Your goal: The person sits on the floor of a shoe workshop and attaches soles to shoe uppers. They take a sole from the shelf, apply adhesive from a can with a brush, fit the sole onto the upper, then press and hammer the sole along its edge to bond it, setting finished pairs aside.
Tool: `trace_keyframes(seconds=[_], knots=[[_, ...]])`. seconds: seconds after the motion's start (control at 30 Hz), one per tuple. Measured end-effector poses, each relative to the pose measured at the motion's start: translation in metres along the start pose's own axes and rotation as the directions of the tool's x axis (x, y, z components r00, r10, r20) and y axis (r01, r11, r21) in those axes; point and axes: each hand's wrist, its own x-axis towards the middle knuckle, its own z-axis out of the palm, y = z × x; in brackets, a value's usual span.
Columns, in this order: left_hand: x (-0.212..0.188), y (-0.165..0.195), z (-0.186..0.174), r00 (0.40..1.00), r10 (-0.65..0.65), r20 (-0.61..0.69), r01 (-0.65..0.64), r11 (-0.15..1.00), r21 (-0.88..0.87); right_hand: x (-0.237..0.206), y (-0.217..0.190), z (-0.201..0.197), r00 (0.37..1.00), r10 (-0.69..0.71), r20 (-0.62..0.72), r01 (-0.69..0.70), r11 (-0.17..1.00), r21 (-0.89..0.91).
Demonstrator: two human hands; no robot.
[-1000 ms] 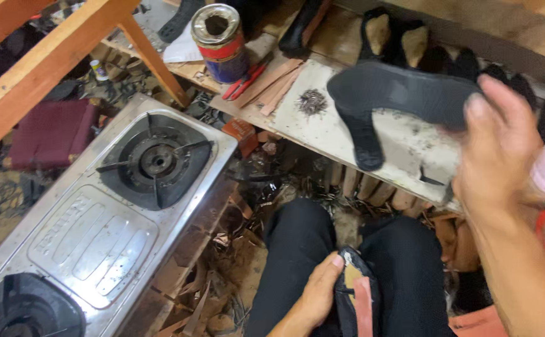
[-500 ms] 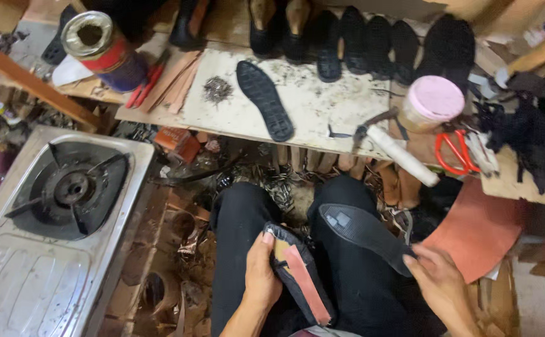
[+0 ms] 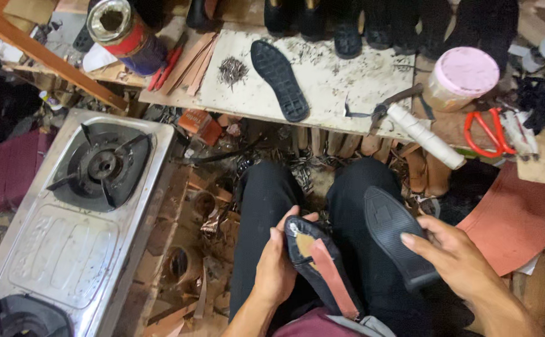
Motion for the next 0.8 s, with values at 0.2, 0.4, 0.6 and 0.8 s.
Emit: trace_keyframes(seconds=[0.2, 0.4, 0.6, 0.8], knots=[[-0.001, 0.0, 0.007, 0.999, -0.031, 0.024, 0.03, 0.998, 0.055, -0.05, 0.05, 0.042, 0.988, 0.024, 0.155, -0.1, 0.857, 0.506], [-0.008, 0.004, 0.013, 0.995, -0.033, 0.094, 0.02, 0.991, 0.13, -0.049, 0.064, 0.091, 0.982, -0.122, 0.141, 0.021, 0.825, 0.565], [-0.011, 0.014, 0.017, 0.991, -0.01, 0.133, -0.023, 0.969, 0.247, -0.047, 0.064, 0.107, 0.986, -0.127, 0.111, 0.056, 0.868, 0.494], [-0.014, 0.023, 0.018, 0.99, 0.002, 0.14, -0.051, 0.936, 0.349, -0.048, 0.055, 0.116, 0.994, -0.091, 0.06, 0.044, 0.84, 0.54]])
